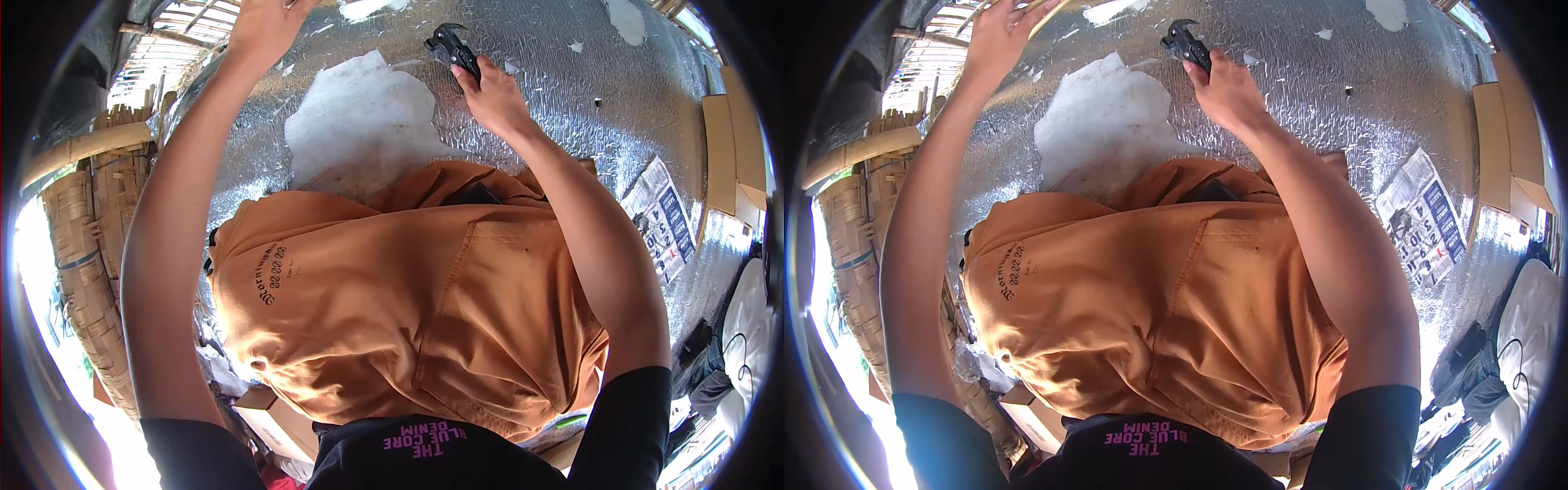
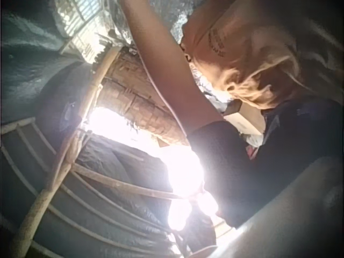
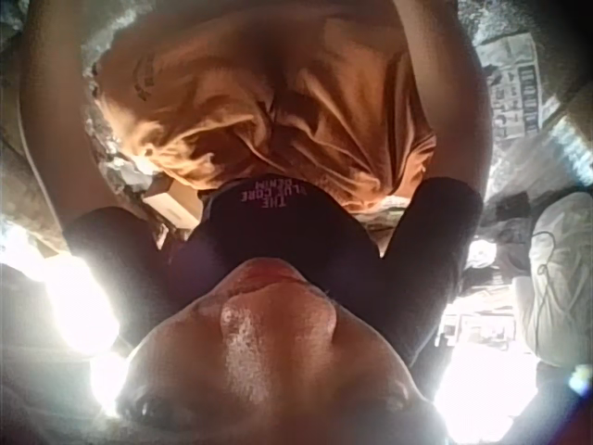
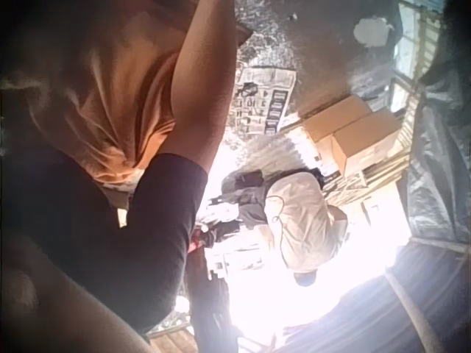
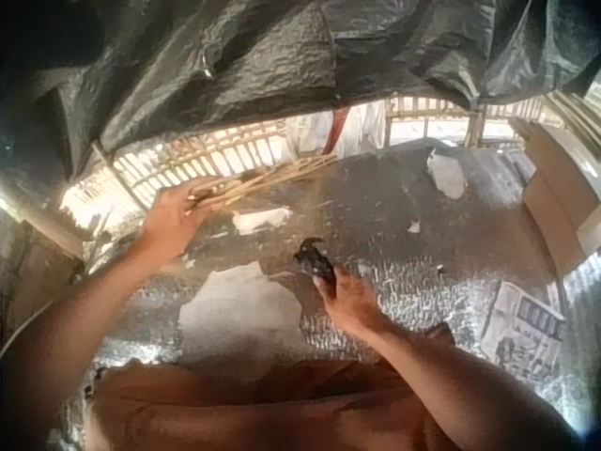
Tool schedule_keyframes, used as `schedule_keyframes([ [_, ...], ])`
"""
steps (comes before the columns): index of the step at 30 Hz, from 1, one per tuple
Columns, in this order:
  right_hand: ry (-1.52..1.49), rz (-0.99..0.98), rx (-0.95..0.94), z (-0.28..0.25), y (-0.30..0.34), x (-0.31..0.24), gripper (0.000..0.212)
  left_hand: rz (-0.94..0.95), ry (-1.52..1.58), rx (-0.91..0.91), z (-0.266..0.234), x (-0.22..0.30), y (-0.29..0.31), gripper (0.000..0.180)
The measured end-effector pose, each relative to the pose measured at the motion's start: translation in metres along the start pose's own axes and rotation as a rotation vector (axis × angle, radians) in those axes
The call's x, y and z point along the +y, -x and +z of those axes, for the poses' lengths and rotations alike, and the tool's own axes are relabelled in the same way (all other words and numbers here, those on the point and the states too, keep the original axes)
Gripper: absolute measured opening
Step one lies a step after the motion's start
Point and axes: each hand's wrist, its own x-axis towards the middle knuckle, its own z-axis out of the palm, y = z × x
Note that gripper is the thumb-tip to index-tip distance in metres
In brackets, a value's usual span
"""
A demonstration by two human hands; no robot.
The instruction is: The person assembles a wooden structure by hammering bamboo slats into place and then cutting the ends of the bamboo slats with a tool.
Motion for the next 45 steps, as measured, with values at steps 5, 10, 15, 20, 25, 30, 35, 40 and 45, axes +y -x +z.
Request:
schedule_keyframes([
  [5,0.013,0.068,-0.070,-0.005,0.001,-0.004,0.050,-0.100,0.136,-0.096,-0.005,0.005,-0.001,0.043],
  [10,0.026,0.040,-0.042,-0.004,0.001,-0.004,0.051,-0.057,0.184,-0.081,-0.003,-0.001,-0.005,0.041],
  [15,0.034,0.036,-0.041,-0.003,0.000,-0.002,0.051,-0.121,0.145,-0.113,-0.006,0.008,-0.005,0.042],
  [20,0.058,0.006,-0.008,-0.003,0.001,0.002,0.051,-0.137,0.061,-0.168,-0.014,0.027,-0.005,0.039],
  [25,0.057,0.024,-0.028,-0.004,0.001,-0.004,0.050,0.002,-0.028,-0.136,-0.012,0.014,0.005,0.043],
  [30,0.058,0.030,-0.019,-0.003,0.001,-0.002,0.050,-0.127,-0.029,-0.194,-0.013,0.013,0.001,0.046],
  [35,0.059,0.013,-0.008,-0.003,0.001,0.000,0.050,-0.196,-0.101,-0.153,-0.009,0.007,-0.001,0.044],
  [40,0.058,0.020,-0.034,-0.005,0.001,-0.003,0.050,-0.092,-0.056,-0.081,-0.008,-0.012,-0.011,0.041],
  [45,0.075,0.004,-0.023,-0.008,0.002,-0.004,0.049,-0.003,-0.059,-0.026,-0.011,-0.015,-0.014,0.040],
])
